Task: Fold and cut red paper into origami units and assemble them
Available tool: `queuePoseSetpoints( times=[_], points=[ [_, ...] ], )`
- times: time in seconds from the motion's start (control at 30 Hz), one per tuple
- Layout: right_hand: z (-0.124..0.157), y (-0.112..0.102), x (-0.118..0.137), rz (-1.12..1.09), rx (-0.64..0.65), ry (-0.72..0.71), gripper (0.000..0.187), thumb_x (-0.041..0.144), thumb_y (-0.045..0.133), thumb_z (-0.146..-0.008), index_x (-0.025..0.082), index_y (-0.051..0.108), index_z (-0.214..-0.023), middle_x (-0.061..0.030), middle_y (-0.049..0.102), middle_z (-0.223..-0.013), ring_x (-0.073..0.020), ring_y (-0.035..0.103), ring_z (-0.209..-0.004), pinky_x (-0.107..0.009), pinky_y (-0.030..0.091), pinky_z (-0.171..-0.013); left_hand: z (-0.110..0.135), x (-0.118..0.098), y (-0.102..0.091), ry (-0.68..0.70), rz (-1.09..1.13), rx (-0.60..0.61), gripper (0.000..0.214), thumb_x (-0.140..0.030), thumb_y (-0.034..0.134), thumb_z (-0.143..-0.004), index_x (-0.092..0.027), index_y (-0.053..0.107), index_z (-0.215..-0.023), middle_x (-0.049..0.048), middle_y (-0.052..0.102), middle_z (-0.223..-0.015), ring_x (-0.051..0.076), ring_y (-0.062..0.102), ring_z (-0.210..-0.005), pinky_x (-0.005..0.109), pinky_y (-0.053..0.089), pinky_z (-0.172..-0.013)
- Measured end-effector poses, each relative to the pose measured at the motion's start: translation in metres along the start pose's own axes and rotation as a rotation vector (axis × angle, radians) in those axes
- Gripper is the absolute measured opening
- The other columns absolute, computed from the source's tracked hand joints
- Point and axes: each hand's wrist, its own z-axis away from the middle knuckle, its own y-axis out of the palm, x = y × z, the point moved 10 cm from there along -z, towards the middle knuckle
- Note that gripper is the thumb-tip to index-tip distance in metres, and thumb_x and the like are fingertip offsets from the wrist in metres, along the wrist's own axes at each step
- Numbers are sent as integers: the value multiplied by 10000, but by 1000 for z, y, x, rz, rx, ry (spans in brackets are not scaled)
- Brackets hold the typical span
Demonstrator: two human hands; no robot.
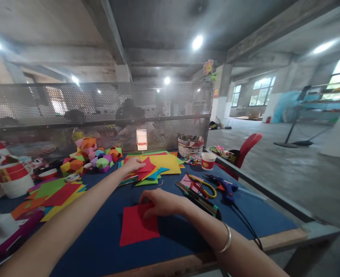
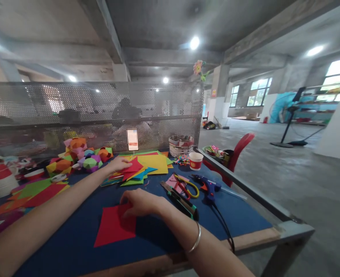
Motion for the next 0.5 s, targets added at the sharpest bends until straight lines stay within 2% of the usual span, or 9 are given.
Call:
queuePoseSetpoints(
  times=[0.07, 0.13, 0.2, 0.27, 0.37, 0.43, 0.5],
  points=[
    [-2, -9, -5, -39, -61, 2, 398, 294, 852, -751, 173, 688, -1092, -21, 704, -943, -153, 643, -813, -235, 475, -664, 4, -1, -5, -7, -47, -56, 367, -373, 630, -960, -181, 598, -1271, 96, 609, -1301, 253, 634, -1106, 461, 557, -922],
    [-3, -19, -11, -77, -140, 14, 381, 327, 820, -800, 165, 666, -1108, -34, 690, -995, -172, 644, -866, -292, 512, -742, 16, -5, -9, 17, -61, -61, 365, -369, 623, -965, -185, 591, -1278, 103, 604, -1309, 245, 632, -1110, 465, 553, -928],
    [-4, -26, -18, -119, -213, 33, 327, 359, 737, -887, 161, 642, -1129, -41, 672, -1028, -181, 645, -885, -352, 538, -786, 35, -8, -7, 43, -54, 6, 345, -385, 615, -969, -171, 610, -1239, 97, 631, -1260, 235, 647, -1076, 455, 558, -915],
    [-5, -29, -24, -167, -275, 55, 285, 370, 672, -937, 161, 630, -1127, -36, 661, -1007, -174, 644, -852, -365, 546, -775, 59, -7, 0, 54, -38, 115, 316, -399, 609, -974, -153, 638, -1171, 83, 674, -1161, 214, 670, -1015, 440, 562, -895],
    [-7, -29, -28, -243, -340, 69, 299, 333, 735, -873, 169, 629, -1099, 1, 655, -873, -165, 626, -777, -311, 506, -706, 93, 2, 7, 42, -34, 228, 259, -336, 709, -907, -155, 671, -1089, 39, 719, -997, 189, 689, -923, 393, 558, -880],
    [-8, -26, -27, -289, -364, 62, 309, 308, 749, -840, 181, 623, -1092, 20, 648, -796, -164, 616, -737, -282, 466, -658, 106, 11, 0, 12, -51, 241, 243, -278, 757, -863, -154, 679, -1057, 20, 719, -931, 176, 688, -864, 365, 563, -846],
    [-8, -25, -24, -324, -387, 47, 268, 329, 696, -872, 190, 615, -1087, 15, 657, -786, -163, 613, -713, -275, 448, -635, 108, 21, -20, -23, -76, 202, 224, -286, 723, -895, -149, 672, -1065, 34, 710, -978, 175, 684, -869, 367, 574, -823]
  ],
)
